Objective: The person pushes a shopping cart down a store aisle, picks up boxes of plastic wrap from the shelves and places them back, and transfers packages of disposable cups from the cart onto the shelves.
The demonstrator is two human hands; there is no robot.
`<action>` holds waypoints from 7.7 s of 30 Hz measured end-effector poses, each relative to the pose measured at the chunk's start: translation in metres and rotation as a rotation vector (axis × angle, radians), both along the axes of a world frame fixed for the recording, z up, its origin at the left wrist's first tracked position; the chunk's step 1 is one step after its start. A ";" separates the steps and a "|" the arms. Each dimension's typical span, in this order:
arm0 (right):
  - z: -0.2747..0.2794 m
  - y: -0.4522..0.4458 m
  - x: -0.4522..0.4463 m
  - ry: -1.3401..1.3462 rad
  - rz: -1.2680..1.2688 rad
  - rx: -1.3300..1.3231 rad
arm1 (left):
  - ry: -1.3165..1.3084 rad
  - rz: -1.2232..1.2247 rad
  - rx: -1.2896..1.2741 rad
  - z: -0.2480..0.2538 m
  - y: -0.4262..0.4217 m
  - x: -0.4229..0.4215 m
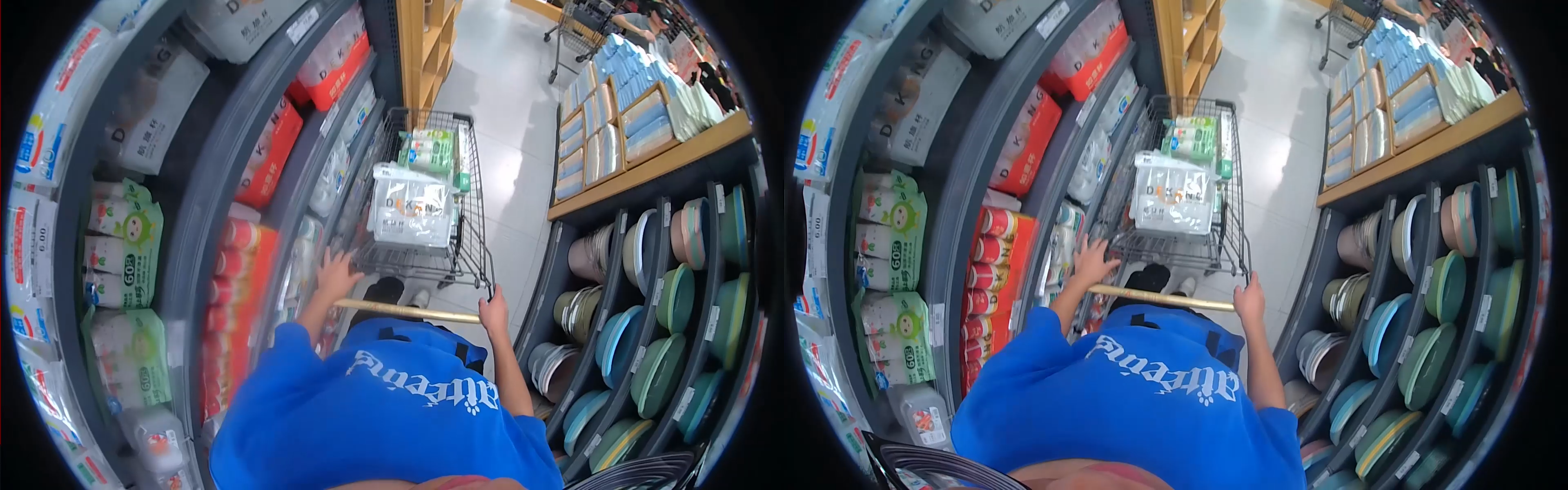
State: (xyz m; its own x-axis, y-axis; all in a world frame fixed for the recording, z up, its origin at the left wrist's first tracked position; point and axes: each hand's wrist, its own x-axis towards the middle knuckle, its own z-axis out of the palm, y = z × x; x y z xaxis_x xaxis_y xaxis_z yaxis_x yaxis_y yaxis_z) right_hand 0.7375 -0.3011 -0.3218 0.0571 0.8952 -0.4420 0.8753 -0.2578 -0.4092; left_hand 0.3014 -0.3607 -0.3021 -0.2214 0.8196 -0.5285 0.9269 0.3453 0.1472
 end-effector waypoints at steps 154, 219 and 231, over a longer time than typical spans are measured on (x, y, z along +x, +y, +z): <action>-0.027 -0.657 -0.043 -0.267 -0.032 -0.076 | 0.177 -0.286 0.126 -0.091 -0.641 -0.063; -0.048 -0.979 -0.028 -0.266 -0.051 -0.092 | 0.183 -0.243 0.089 -0.098 -0.964 -0.042; -0.058 -1.034 -0.030 -0.256 -0.030 -0.077 | 0.247 -0.297 0.119 -0.118 -1.023 -0.047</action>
